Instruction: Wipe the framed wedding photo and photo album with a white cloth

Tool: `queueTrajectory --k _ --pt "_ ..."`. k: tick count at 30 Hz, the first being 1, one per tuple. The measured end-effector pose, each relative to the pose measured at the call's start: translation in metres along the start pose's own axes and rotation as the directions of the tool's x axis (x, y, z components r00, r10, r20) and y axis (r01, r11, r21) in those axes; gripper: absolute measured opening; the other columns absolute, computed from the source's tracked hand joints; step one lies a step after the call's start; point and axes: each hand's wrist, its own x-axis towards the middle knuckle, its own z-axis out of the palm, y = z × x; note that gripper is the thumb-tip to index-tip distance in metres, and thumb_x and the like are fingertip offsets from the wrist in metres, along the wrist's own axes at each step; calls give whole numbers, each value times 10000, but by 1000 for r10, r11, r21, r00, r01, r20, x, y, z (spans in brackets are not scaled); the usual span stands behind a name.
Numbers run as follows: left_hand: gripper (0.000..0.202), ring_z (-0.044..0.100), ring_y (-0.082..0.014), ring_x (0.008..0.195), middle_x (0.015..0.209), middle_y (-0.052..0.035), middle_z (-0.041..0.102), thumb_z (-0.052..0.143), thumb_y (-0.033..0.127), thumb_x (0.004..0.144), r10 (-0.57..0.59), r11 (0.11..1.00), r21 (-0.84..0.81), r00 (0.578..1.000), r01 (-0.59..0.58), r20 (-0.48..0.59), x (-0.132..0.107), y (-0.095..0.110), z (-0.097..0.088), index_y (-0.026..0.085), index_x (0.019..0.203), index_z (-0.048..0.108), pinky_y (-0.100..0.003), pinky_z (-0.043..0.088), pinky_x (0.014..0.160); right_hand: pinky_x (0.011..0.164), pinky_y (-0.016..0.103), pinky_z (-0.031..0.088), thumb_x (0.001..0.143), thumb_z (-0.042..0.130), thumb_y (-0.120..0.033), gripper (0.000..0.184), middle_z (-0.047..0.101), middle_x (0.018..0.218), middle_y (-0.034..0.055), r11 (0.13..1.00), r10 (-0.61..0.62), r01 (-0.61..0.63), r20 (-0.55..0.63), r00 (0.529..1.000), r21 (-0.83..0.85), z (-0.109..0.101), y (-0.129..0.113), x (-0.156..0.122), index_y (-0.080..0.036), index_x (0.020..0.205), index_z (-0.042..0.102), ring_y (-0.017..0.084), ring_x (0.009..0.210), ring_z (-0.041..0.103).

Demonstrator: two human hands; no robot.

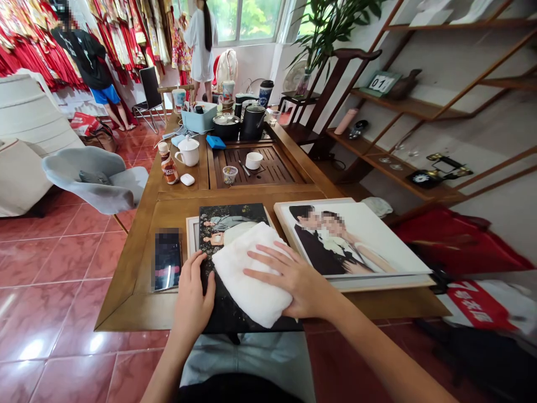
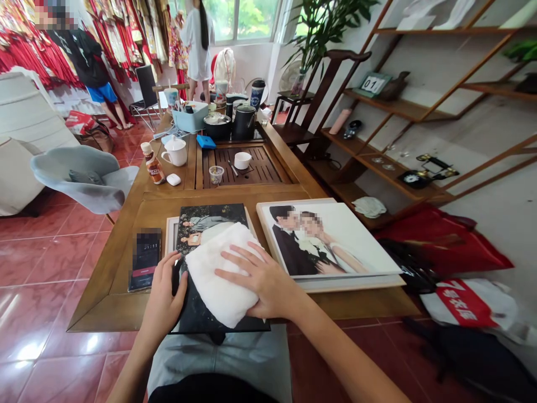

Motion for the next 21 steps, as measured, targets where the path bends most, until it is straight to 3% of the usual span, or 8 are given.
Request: queueTrajectory --k 4,14,21 --pt "462 412 -280 1481 1590 -148 418 461 311 1042 -36 999 0 997 36 75 0 -5 1 226 1494 410 -523 385 1203 1204 623 228 770 725 -336 794 393 1624 111 999 45 -45 12 999 -7 -2 9 10 -303 1523 478 357 1491 349" --pt "489 392 -278 1495 1609 -139 404 475 334 1040 -43 999 -26 996 45 80 -2 -8 3 219 1512 421 -532 343 1233 1206 611 244 859 692 -386 666 445 1592 116 990 133 -137 -74 988 -47 -1 60 48 -276 1493 521 339 1482 368" --pt "470 416 -276 1481 1587 -130 437 492 328 1027 -54 997 -49 997 56 50 -2 -7 5 231 1485 450 -522 355 1228 1211 623 206 827 686 -321 685 456 1587 99 996 63 -67 -73 995 -54 2 39 36 -296 1492 522 351 1467 386"
